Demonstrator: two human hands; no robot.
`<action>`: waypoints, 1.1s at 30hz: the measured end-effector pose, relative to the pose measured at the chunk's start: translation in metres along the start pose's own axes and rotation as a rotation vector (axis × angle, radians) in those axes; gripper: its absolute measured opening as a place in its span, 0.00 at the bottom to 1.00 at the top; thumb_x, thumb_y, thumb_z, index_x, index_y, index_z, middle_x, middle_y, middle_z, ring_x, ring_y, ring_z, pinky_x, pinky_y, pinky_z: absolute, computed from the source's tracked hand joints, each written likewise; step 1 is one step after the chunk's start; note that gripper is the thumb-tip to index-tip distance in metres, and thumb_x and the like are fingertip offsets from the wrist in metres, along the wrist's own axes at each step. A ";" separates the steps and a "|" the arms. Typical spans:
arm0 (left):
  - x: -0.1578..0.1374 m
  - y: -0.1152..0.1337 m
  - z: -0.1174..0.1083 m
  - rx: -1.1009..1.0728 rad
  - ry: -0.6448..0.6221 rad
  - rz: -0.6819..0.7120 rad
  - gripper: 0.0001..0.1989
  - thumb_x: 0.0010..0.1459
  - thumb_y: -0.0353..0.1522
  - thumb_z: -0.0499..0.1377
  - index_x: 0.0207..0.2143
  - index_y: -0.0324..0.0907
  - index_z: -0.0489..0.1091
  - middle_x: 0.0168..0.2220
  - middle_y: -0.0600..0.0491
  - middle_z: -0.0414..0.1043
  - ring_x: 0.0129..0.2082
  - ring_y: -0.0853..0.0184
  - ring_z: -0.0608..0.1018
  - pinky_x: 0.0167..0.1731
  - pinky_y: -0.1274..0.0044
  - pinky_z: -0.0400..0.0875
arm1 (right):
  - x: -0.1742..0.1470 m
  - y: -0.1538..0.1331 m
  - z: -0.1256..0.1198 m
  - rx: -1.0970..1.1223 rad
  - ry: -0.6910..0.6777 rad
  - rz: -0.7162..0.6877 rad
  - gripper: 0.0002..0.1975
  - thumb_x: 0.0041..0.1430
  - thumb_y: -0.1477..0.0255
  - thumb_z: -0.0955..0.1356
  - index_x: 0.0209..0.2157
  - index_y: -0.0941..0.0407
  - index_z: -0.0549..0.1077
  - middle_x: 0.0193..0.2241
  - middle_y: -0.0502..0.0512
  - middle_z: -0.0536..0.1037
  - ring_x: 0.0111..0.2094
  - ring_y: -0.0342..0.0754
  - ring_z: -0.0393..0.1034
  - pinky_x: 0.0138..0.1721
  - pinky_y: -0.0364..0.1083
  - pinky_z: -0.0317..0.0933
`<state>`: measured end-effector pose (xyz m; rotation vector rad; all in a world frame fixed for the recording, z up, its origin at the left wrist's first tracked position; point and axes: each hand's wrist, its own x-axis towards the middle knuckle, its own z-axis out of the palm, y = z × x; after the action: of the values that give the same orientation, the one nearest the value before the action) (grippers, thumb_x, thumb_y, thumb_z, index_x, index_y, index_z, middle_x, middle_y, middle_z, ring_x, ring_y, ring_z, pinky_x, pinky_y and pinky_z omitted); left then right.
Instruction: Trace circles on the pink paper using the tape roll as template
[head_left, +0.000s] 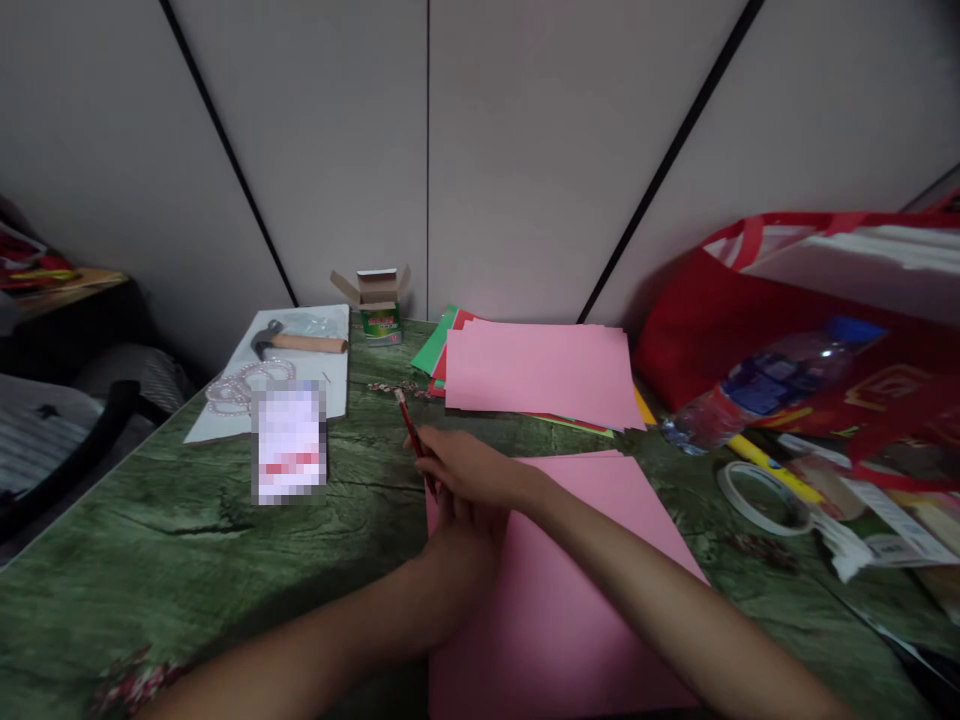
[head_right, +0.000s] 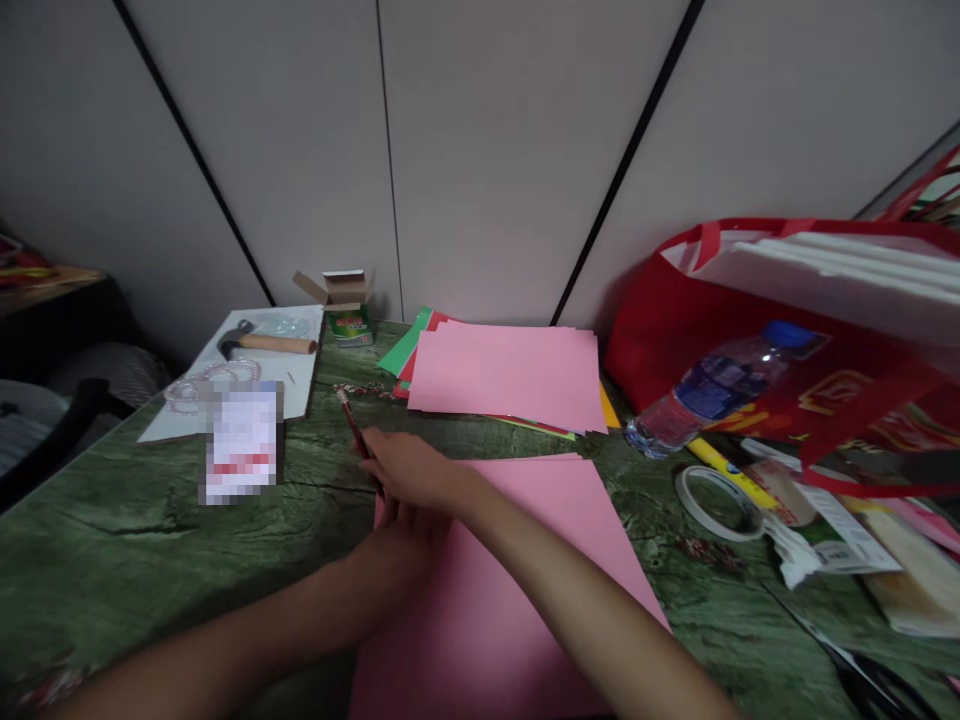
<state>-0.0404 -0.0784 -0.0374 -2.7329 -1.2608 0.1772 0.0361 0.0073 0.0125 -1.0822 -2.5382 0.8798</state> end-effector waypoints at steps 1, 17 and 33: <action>0.001 0.000 0.000 0.011 -0.015 0.012 0.28 0.54 0.25 0.52 0.58 0.31 0.58 0.54 0.33 0.64 0.53 0.43 0.67 0.49 0.50 0.60 | 0.001 0.001 0.000 0.003 0.016 0.005 0.07 0.61 0.76 0.62 0.42 0.58 0.66 0.35 0.57 0.77 0.35 0.47 0.72 0.34 0.43 0.62; -0.004 -0.029 -0.024 0.042 0.020 0.246 0.32 0.45 0.20 0.54 0.57 0.29 0.57 0.53 0.31 0.62 0.55 0.44 0.65 0.52 0.58 0.62 | -0.189 0.112 -0.038 0.434 1.074 0.601 0.16 0.44 0.55 0.70 0.24 0.55 0.71 0.23 0.50 0.73 0.28 0.47 0.67 0.34 0.46 0.62; -0.016 -0.063 -0.024 -0.225 -0.033 0.106 0.16 0.44 0.14 0.49 0.33 0.35 0.68 0.45 0.43 0.67 0.54 0.59 0.66 0.51 0.68 0.64 | -0.231 0.067 -0.011 0.954 0.895 0.676 0.17 0.40 0.57 0.74 0.25 0.57 0.75 0.23 0.51 0.74 0.28 0.48 0.69 0.32 0.46 0.65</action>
<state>-0.0939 -0.0512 -0.0027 -3.0019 -1.2132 0.0952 0.2398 -0.1177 -0.0178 -1.4727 -0.8387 1.1731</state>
